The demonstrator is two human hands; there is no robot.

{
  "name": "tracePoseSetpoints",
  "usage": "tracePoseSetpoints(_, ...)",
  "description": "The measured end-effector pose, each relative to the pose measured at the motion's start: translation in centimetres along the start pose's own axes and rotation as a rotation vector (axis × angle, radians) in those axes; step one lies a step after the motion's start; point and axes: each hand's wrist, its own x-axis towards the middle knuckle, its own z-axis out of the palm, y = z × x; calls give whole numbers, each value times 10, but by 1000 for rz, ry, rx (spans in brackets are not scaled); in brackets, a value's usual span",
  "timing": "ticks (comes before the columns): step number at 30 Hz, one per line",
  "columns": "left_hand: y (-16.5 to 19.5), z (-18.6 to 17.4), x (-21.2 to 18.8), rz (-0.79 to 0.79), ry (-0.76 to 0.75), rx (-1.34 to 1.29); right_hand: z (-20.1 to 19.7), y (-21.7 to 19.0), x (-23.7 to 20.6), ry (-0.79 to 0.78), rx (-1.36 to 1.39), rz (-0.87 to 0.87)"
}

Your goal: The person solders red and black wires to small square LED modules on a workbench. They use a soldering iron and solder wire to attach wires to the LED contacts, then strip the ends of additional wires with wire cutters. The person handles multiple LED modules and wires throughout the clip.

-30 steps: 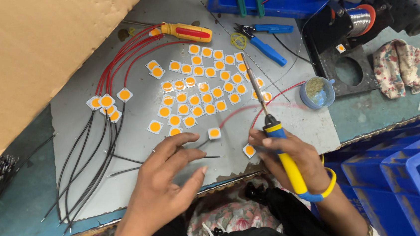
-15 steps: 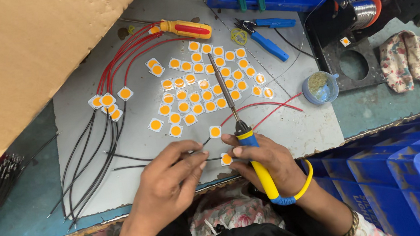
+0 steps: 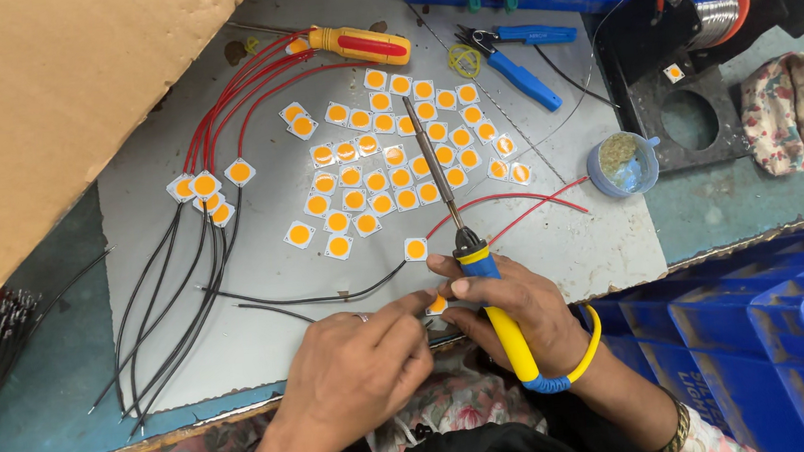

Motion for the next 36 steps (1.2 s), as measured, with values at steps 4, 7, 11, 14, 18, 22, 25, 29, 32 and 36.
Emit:
tracePoseSetpoints(4,-1,1,1,2,-31,23,1,3,-4,1,-33,-12)
tracePoseSetpoints(7,0,2,3,-37,-33,11,-6,4,-17,5,59,60)
tracePoseSetpoints(11,-1,1,5,-81,-31,-39,-24,5,-51,211,114,143)
tracePoseSetpoints(14,-1,-1,5,-78,-26,-61,-31,11,-71,592,174,288)
tracePoseSetpoints(18,-2,-2,4,-62,-23,-78,-51,20,-83,754,148,100)
tracePoseSetpoints(22,-2,-1,2,-85,-31,-79,-68,6,-85,700,463,230)
tracePoseSetpoints(25,-3,-2,2,-80,-36,-96,-65,-10,-79,641,457,327)
tracePoseSetpoints(29,-3,-4,1,-82,-49,-110,-58,-25,-65,528,358,327)
tracePoseSetpoints(32,-4,-4,2,-87,-58,-123,-58,-28,-56,434,306,294)
tracePoseSetpoints(36,-4,-5,2,-95,-76,-130,-59,-29,-52,406,299,289)
